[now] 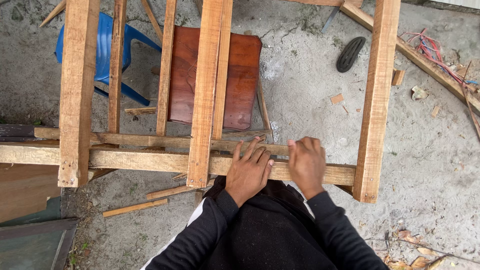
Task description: The person sands the surface of a wooden frame by hand using a square of sandpaper, rubbing it repeatedly along the edges and sides of the beams.
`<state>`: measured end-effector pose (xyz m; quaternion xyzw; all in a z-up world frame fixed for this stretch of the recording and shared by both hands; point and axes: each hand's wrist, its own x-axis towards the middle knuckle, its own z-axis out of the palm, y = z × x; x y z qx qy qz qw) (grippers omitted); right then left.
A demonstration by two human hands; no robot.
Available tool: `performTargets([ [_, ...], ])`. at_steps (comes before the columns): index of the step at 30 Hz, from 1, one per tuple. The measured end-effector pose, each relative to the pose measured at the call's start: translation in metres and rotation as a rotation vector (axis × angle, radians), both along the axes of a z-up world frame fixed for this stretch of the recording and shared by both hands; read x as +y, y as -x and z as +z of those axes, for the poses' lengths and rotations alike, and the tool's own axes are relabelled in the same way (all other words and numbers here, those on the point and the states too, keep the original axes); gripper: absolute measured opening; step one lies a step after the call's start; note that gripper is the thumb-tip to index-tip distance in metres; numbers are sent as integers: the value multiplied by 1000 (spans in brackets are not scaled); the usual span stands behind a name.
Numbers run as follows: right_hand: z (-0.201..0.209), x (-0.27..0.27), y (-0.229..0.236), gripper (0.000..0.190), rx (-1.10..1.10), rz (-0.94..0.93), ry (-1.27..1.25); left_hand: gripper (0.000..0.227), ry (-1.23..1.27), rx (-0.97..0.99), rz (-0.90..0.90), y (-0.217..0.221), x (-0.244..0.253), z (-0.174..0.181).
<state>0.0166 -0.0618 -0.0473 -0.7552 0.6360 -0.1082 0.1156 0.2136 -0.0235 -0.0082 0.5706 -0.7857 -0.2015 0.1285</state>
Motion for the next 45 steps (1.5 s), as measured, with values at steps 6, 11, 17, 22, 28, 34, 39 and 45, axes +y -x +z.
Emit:
performTargets([
  [6, 18, 5, -23, 49, -34, 8, 71, 43, 43, 43, 38, 3, 1, -3],
  [11, 29, -3, -32, 41, 0, -35, -37, 41, 42, 35, 80, 2, 0, 3],
  [17, 35, -1, -26, 37, -173, 41, -46, 38, 30, 172, 107, -2, -2, 8],
  [22, 38, -9, -1, 37, -168, 24, 35, 39, -26, 371, 96, -15, -1, 17],
  [28, 24, 3, -46, 36, -155, 219, 54, 36, 66, 166, 142, -22, 3, -1],
  [34, 33, -3, -17, 41, -44, 40, 6, 33, 91, 135, 149, -24, 1, -15],
  [39, 31, 2, -46, 41, -67, 61, 49, 27, 78, 260, 227, -24, 1, 3],
  [45, 18, -2, -22, 45, -30, -42, -48, 28, 40, 490, 239, -36, 6, 20],
])
